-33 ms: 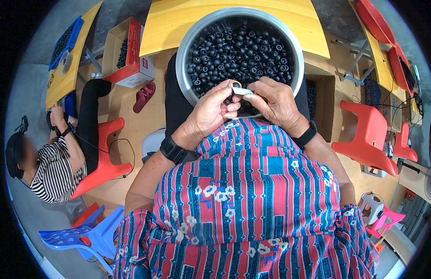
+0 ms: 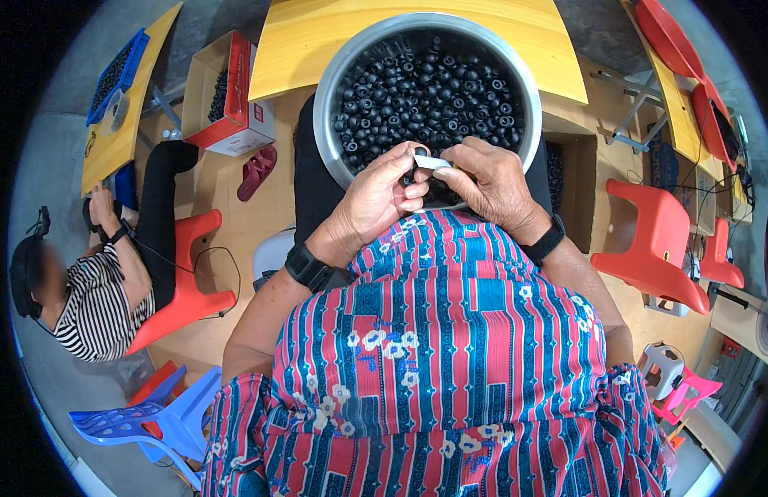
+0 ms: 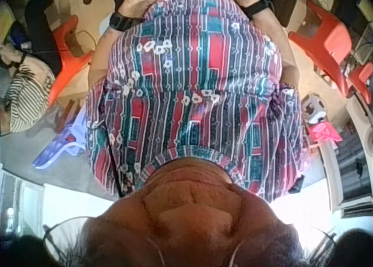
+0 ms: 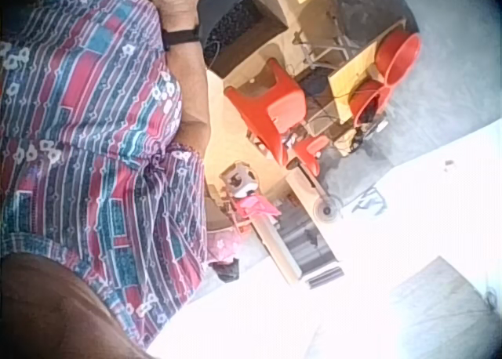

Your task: The recorder is seen peeling off rubber waste from small circular plastic or rubber parts.

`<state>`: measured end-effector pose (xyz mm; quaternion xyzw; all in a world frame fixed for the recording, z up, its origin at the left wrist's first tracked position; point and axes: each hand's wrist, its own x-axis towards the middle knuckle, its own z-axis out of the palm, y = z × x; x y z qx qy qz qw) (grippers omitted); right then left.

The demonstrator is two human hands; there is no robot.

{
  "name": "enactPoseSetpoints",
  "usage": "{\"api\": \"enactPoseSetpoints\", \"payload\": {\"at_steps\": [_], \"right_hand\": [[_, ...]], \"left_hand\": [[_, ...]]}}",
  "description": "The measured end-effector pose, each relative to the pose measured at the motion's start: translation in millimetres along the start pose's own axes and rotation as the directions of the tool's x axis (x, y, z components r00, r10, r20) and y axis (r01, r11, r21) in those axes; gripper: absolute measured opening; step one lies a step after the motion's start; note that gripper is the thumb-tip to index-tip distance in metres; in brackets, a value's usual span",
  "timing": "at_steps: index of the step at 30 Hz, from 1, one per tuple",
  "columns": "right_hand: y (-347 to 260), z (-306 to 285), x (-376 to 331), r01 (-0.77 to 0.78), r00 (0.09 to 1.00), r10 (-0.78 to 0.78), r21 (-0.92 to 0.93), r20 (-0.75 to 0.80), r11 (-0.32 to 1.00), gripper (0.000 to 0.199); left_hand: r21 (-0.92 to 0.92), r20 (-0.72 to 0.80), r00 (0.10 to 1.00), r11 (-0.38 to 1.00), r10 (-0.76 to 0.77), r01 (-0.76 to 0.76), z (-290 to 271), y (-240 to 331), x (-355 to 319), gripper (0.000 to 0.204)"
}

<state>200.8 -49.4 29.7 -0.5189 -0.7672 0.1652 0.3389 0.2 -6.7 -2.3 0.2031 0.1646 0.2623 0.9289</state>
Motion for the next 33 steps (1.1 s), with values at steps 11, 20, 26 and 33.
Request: {"api": "enactPoseSetpoints", "payload": {"at_steps": [11,20,26,33], "right_hand": [[2.1,1.9,-0.1,-0.028,1.000,0.027,0.038,0.016,0.999,0.021],[13.4,2.8,2.6,-0.271,0.960,0.278,0.144,-0.036,0.952,0.019],[10.4,7.8,1.1,-0.246,0.965,0.262,0.319,-0.008,0.915,0.025],[4.1,6.1,-0.5,-0.105,0.994,0.096,0.190,0.058,0.976,0.025]], "left_hand": [[0.052,-0.001,1.000,0.999,0.017,-0.017,3.9,0.8,0.7,0.015],[0.079,0.033,0.999,0.996,0.028,-0.031,6.2,0.2,0.5,0.019],[0.093,-0.003,0.999,0.995,0.039,-0.038,0.2,-0.5,0.2,0.016],[0.092,-0.015,0.998,0.994,0.054,-0.052,-1.4,-1.6,1.2,0.016]]}}
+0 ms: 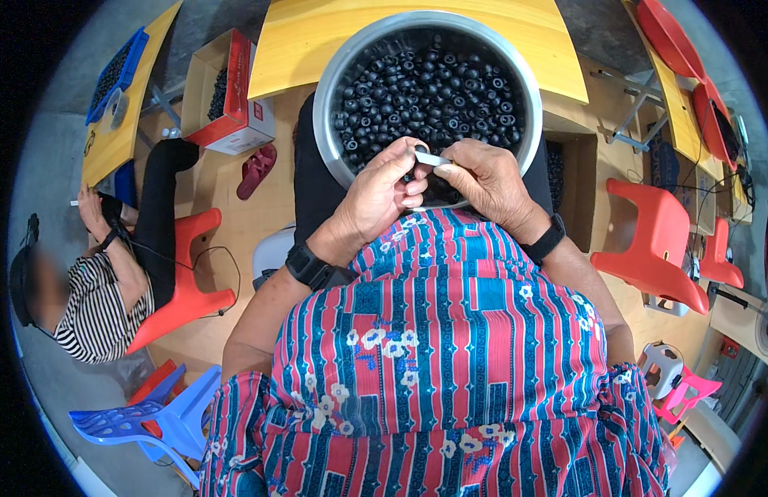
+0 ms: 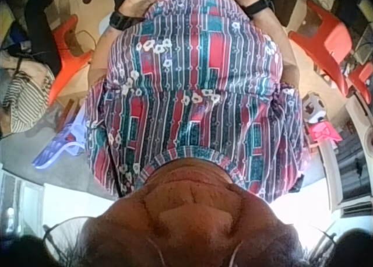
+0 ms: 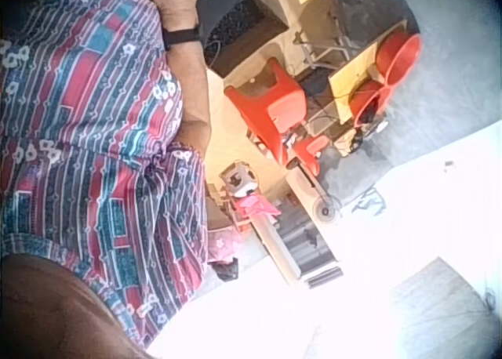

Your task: The recorder is seen peeling off rubber waste from small circular plastic or rubber parts.

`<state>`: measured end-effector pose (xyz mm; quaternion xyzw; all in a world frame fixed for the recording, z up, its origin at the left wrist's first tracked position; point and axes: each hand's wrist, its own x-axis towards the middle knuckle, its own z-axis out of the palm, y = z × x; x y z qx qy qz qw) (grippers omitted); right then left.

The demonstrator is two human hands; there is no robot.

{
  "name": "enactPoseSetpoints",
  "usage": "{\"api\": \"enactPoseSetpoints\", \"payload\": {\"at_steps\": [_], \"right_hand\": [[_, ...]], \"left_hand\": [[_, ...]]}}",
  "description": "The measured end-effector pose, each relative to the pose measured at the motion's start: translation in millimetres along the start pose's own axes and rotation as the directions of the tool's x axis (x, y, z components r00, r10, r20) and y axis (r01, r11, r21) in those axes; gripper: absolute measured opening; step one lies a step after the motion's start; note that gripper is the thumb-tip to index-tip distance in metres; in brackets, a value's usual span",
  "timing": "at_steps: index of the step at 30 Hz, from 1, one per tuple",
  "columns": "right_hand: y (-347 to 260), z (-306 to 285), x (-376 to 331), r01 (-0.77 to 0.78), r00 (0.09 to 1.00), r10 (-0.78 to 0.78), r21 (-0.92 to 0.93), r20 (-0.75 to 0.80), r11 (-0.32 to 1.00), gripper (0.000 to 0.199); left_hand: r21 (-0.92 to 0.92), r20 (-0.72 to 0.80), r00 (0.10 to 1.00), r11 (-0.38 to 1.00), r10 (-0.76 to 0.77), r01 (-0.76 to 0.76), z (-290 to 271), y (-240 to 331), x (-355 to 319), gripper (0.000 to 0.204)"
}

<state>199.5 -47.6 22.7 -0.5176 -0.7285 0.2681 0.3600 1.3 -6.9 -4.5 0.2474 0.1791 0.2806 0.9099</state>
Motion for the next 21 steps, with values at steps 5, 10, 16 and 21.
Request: {"api": "enactPoseSetpoints", "payload": {"at_steps": [5,10,16,21], "right_hand": [[-2.1,-0.4,0.4,0.032,0.999,-0.032,-0.046,-0.015,0.998,0.025],[-2.2,-0.2,0.1,0.061,0.998,-0.062,-0.084,-0.010,0.995,0.025],[-2.1,-0.2,-0.4,0.061,0.998,-0.062,-0.086,-0.011,0.994,0.025],[-1.9,-1.3,-0.4,0.060,0.998,-0.061,-0.067,-0.016,0.996,0.025]], "left_hand": [[0.020,-0.011,1.000,1.000,-0.011,0.012,3.0,0.3,-0.2,0.014],[0.029,-0.004,1.000,1.000,-0.006,0.006,1.4,-0.4,0.1,0.014],[0.031,0.006,1.000,1.000,-0.005,0.005,1.6,0.0,-0.5,0.015],[0.019,0.004,1.000,1.000,-0.012,0.012,4.3,0.4,-0.9,0.015]]}}
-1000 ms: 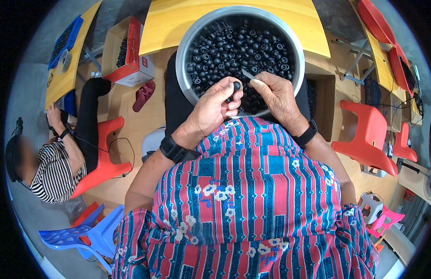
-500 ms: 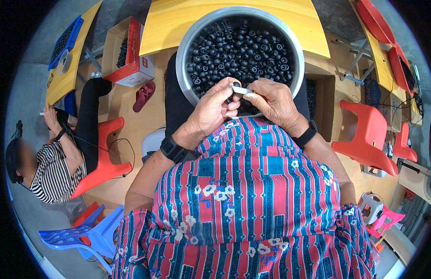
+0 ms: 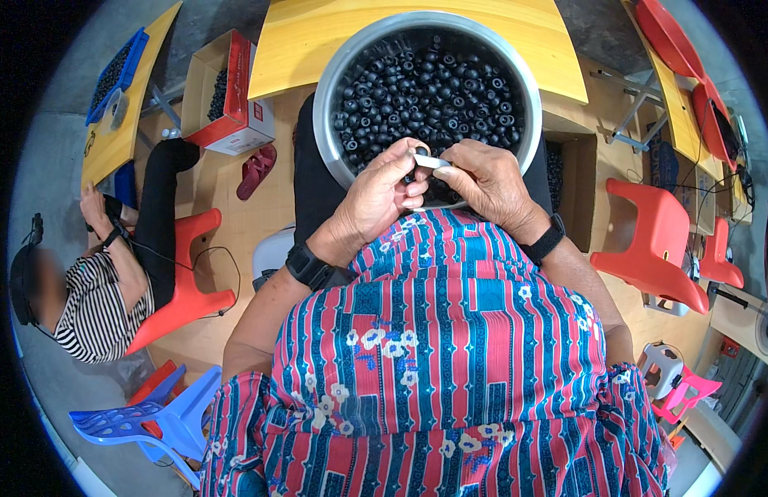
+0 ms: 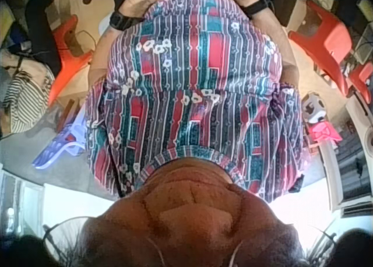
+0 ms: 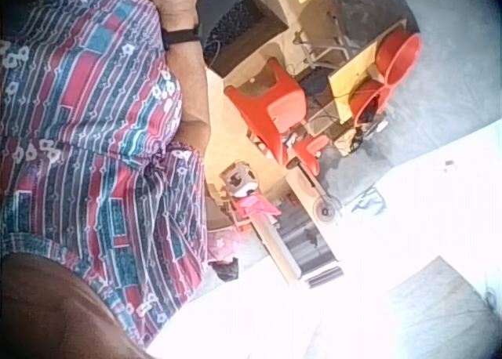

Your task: The recorder is seen peeling off rubber waste from small circular plastic or rubber parts.

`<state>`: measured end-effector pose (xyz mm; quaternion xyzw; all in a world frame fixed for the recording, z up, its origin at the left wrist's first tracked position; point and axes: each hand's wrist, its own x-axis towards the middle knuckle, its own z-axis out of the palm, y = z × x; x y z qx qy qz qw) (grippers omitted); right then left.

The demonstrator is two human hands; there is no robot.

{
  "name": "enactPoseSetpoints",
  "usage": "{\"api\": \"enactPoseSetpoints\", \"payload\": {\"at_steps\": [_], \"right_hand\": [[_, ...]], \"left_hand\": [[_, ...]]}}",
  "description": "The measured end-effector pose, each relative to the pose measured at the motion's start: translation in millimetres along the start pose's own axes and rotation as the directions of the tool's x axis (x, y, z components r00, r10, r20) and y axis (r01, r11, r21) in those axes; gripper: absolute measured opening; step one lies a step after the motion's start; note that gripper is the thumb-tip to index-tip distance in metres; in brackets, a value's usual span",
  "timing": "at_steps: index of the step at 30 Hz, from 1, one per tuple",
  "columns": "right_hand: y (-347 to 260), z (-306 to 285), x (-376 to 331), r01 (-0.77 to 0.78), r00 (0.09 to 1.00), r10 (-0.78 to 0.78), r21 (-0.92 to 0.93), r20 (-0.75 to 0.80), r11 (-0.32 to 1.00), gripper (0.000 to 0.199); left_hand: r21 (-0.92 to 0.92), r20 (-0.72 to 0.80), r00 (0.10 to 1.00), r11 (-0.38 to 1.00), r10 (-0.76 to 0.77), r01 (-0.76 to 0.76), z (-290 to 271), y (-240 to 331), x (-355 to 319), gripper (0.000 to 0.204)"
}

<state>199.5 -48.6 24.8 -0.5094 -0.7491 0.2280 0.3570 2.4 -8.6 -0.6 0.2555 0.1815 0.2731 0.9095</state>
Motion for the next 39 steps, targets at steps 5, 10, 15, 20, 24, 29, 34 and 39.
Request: {"api": "enactPoseSetpoints", "payload": {"at_steps": [5,10,15,20,24,29,34,39], "right_hand": [[-0.7,-0.3,0.4,-0.006,1.000,0.006,-0.005,0.009,1.000,0.026],[8.9,1.4,2.3,-0.140,0.988,0.143,0.055,-0.058,0.989,0.026],[8.6,3.5,1.6,-0.224,0.965,0.251,0.266,-0.074,0.938,0.024],[-5.0,2.0,2.8,-0.052,0.998,0.061,0.247,-0.029,0.968,0.036],[-5.3,2.2,2.8,0.001,1.000,0.000,0.059,-0.025,0.998,0.041],[-6.9,0.5,1.0,0.020,1.000,-0.020,-0.049,0.004,0.999,0.040],[-6.2,0.4,0.4,0.057,0.998,-0.057,-0.065,0.010,0.996,0.041],[-6.2,1.6,1.2,0.051,0.999,-0.052,-0.074,-0.007,0.996,0.040]], "left_hand": [[0.010,0.007,1.000,1.000,0.003,-0.003,-0.2,0.2,0.3,0.016],[-0.021,0.081,0.997,1.000,0.002,0.000,-3.4,-0.4,2.0,0.017],[0.003,0.011,1.000,1.000,-0.006,0.006,-0.3,1.3,0.4,0.016],[0.011,-0.082,0.997,1.000,-0.007,0.008,6.1,0.0,2.0,0.019],[-0.064,-0.061,0.998,0.998,-0.015,0.011,-7.0,-4.2,3.6,0.024],[-0.124,-0.036,0.999,0.992,-0.015,0.010,-14.2,-7.0,4.5,0.023],[-0.133,-0.113,0.994,0.991,-0.015,0.000,-8.8,-5.3,2.7,0.022],[-0.131,-0.078,0.997,0.991,-0.018,0.008,-10.7,-4.5,3.0,0.023]]}}
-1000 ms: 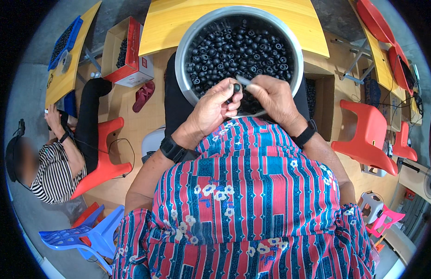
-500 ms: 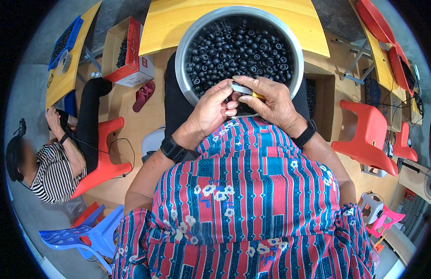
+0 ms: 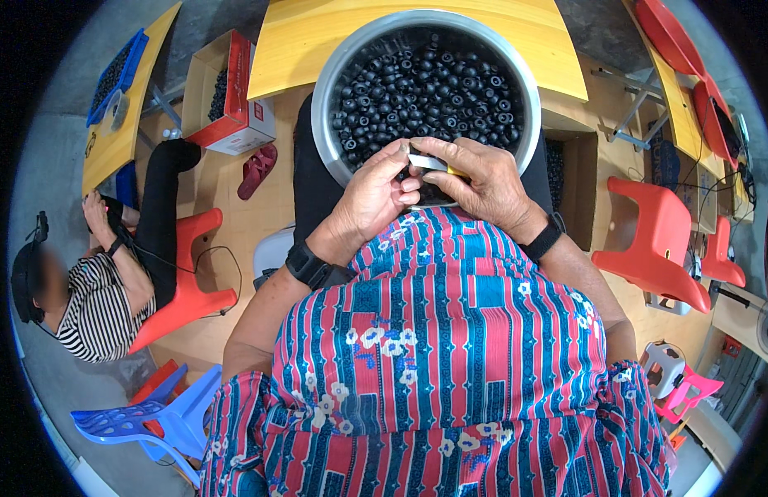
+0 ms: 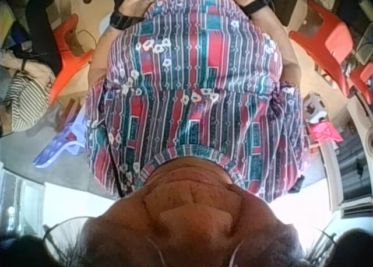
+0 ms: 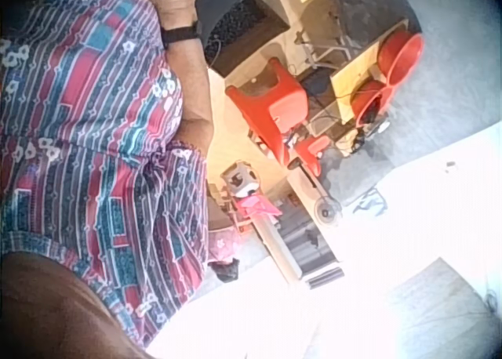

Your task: The recorder is seen peeling off rubber waste from small circular plastic or rubber parts.

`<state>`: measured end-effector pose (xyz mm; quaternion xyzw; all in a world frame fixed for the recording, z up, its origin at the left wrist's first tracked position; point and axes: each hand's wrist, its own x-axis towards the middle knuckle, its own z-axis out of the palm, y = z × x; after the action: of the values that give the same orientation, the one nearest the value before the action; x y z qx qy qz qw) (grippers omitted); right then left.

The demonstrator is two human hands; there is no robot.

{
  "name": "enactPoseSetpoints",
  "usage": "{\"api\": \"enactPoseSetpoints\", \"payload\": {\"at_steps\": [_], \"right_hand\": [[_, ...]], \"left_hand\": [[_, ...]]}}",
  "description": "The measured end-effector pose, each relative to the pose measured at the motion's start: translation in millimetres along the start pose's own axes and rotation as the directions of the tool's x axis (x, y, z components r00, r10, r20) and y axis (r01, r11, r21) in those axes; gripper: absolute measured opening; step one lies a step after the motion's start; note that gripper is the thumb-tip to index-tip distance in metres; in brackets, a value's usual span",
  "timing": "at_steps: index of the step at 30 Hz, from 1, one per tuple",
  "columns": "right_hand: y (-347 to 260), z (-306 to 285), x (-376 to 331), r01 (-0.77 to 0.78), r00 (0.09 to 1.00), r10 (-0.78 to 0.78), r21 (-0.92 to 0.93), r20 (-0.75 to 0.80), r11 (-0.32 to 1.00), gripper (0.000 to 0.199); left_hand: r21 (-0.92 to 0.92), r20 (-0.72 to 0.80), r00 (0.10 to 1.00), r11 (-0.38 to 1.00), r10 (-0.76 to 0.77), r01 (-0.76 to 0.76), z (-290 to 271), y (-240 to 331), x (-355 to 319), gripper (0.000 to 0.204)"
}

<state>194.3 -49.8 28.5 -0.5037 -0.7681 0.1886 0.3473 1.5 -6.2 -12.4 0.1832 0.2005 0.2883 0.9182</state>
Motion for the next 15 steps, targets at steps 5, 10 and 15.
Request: {"api": "enactPoseSetpoints", "payload": {"at_steps": [5,10,15], "right_hand": [[2.5,0.2,1.0,-0.021,1.000,0.021,0.015,0.012,1.000,0.041],[13.3,2.4,2.4,-0.208,0.961,0.245,0.252,-0.127,0.945,0.038],[27.0,4.8,-0.7,-0.260,0.890,0.371,0.374,-0.265,0.890,0.034]], "left_hand": [[0.045,0.037,0.999,0.999,-0.009,0.007,-1.0,-0.6,0.4,0.022],[0.107,0.052,0.997,0.992,0.066,-0.071,5.4,10.1,-4.9,0.022],[0.170,0.018,0.990,0.975,0.140,-0.141,3.4,22.9,-9.3,0.024]]}}
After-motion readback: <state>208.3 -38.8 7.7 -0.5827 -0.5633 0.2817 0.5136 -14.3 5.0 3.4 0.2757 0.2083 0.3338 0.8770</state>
